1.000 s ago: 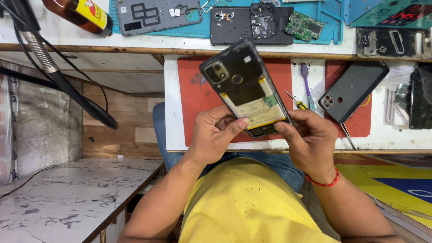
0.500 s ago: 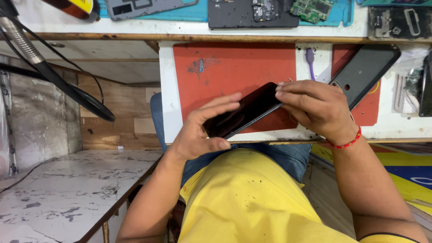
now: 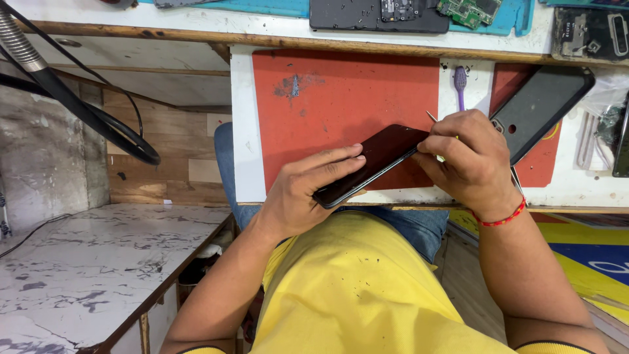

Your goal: The person uses a screwdriver to remove screws from the back of a disassembled smartphone. They then flip the phone over and use their fingers to press and align the screen edges, attempting to reseat the display.

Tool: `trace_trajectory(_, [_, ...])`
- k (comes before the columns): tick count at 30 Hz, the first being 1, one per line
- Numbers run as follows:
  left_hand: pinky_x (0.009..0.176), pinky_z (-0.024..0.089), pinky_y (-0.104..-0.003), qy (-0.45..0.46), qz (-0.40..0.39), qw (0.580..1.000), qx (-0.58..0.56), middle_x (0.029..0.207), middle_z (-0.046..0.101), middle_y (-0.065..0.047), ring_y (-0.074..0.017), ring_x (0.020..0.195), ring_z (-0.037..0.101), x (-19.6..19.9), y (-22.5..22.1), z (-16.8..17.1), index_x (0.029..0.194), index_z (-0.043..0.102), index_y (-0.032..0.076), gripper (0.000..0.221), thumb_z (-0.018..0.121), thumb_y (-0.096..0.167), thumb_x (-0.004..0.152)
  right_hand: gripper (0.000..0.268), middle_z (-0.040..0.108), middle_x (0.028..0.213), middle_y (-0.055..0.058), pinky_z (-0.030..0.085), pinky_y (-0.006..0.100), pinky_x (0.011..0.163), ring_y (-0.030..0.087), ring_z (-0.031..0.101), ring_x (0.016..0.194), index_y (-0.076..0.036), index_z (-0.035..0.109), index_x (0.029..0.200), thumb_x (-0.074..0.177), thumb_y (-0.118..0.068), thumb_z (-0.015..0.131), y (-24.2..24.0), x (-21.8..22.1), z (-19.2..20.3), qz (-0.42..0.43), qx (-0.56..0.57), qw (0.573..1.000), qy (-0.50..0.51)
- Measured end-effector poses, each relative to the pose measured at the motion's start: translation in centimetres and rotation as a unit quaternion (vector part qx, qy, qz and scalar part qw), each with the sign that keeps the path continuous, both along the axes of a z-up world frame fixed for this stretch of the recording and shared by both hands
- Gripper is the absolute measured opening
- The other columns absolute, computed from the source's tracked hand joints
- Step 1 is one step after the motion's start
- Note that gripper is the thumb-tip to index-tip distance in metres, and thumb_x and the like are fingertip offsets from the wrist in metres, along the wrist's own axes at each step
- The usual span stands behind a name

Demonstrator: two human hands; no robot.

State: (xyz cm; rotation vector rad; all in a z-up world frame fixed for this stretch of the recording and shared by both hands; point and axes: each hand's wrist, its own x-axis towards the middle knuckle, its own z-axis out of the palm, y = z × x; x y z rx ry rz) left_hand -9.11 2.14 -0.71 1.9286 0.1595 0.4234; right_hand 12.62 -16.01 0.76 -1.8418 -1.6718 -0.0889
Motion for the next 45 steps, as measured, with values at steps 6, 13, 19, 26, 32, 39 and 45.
trace_trajectory(6, [0.100, 0.063, -0.031, 0.002, 0.011, 1.000, 0.013, 0.138, 0.068, -0.012, -0.0257, 0.121, 0.073, 0.2, -0.4, 0.1, 0.132, 0.068, 0.012, 0.045, 0.081, 0.007, 0.089, 0.036, 0.065, 0.095, 0.007, 0.053, 0.040, 0.078, 0.028, 0.065, 0.092, -0.007, 0.063, 0.091, 0.068, 0.001, 0.089, 0.3, -0.2, 0.9, -0.009, -0.026, 1.000, -0.003])
trace_trajectory(13, [0.098, 0.063, -0.032, -0.004, 0.007, 0.999, 0.039, 0.140, 0.067, -0.012, -0.0275, 0.121, 0.072, 0.2, -0.5, 0.5, 0.133, 0.067, 0.012, 0.052, 0.078, -0.001, 0.085, 0.028, 0.065, 0.088, 0.003, 0.052, 0.037, 0.072, 0.024, 0.064, 0.086, -0.009, 0.062, 0.084, 0.071, 0.002, 0.085, 0.7, -0.4, 2.4, -0.008, -0.060, 0.998, 0.001])
trace_trajectory(19, [0.093, 0.062, -0.033, 0.015, 0.010, 0.997, 0.074, 0.138, 0.067, -0.012, -0.0285, 0.116, 0.073, 0.3, -0.7, 1.4, 0.131, 0.068, 0.012, 0.059, 0.078, -0.005, 0.076, 0.026, 0.063, 0.087, 0.005, 0.053, 0.038, 0.072, 0.026, 0.064, 0.085, -0.008, 0.059, 0.084, 0.075, 0.004, 0.081, 1.1, -1.0, 3.3, 0.002, -0.073, 0.997, -0.014])
trace_trajectory(26, [0.097, 0.061, -0.035, 0.013, 0.022, 0.995, 0.098, 0.135, 0.068, -0.013, -0.0303, 0.118, 0.071, 0.9, -1.2, 2.6, 0.130, 0.068, 0.009, 0.056, 0.075, -0.005, 0.076, 0.024, 0.065, 0.087, 0.007, 0.051, 0.039, 0.065, 0.026, 0.063, 0.080, -0.005, 0.061, 0.085, 0.074, 0.000, 0.081, 1.7, -2.9, 4.6, 0.055, -0.029, 0.998, -0.003])
trace_trajectory(32, [0.095, 0.061, -0.036, 0.016, 0.027, 0.993, 0.117, 0.131, 0.070, -0.015, -0.0318, 0.115, 0.072, 1.2, -1.1, 4.2, 0.127, 0.069, 0.006, 0.051, 0.077, -0.001, 0.077, 0.024, 0.064, 0.090, 0.007, 0.052, 0.039, 0.069, 0.028, 0.065, 0.085, -0.006, 0.060, 0.087, 0.075, 0.001, 0.080, 2.1, -3.6, 5.1, 0.059, -0.025, 0.998, 0.006])
trace_trajectory(39, [0.083, 0.060, -0.039, 0.084, 0.044, 0.973, 0.212, 0.122, 0.074, -0.014, -0.0313, 0.103, 0.073, 1.5, -1.6, 7.7, 0.119, 0.072, 0.003, 0.043, 0.079, 0.009, 0.077, 0.026, 0.063, 0.087, 0.007, 0.051, 0.039, 0.067, 0.027, 0.063, 0.080, -0.006, 0.060, 0.086, 0.071, 0.005, 0.079, 1.9, -3.4, 5.4, 0.086, 0.001, 0.994, 0.063])
trace_trajectory(45, [0.104, 0.050, -0.047, -0.023, -0.096, 0.975, 0.198, 0.130, 0.061, -0.017, -0.0387, 0.124, 0.057, 1.9, 0.2, 7.4, 0.126, 0.062, 0.001, 0.071, 0.089, 0.044, 0.076, 0.025, 0.062, 0.082, 0.006, 0.051, 0.036, 0.067, 0.025, 0.062, 0.077, -0.006, 0.060, 0.082, 0.067, 0.009, 0.075, 1.5, -1.0, 3.7, 0.117, 0.029, 0.980, 0.161])
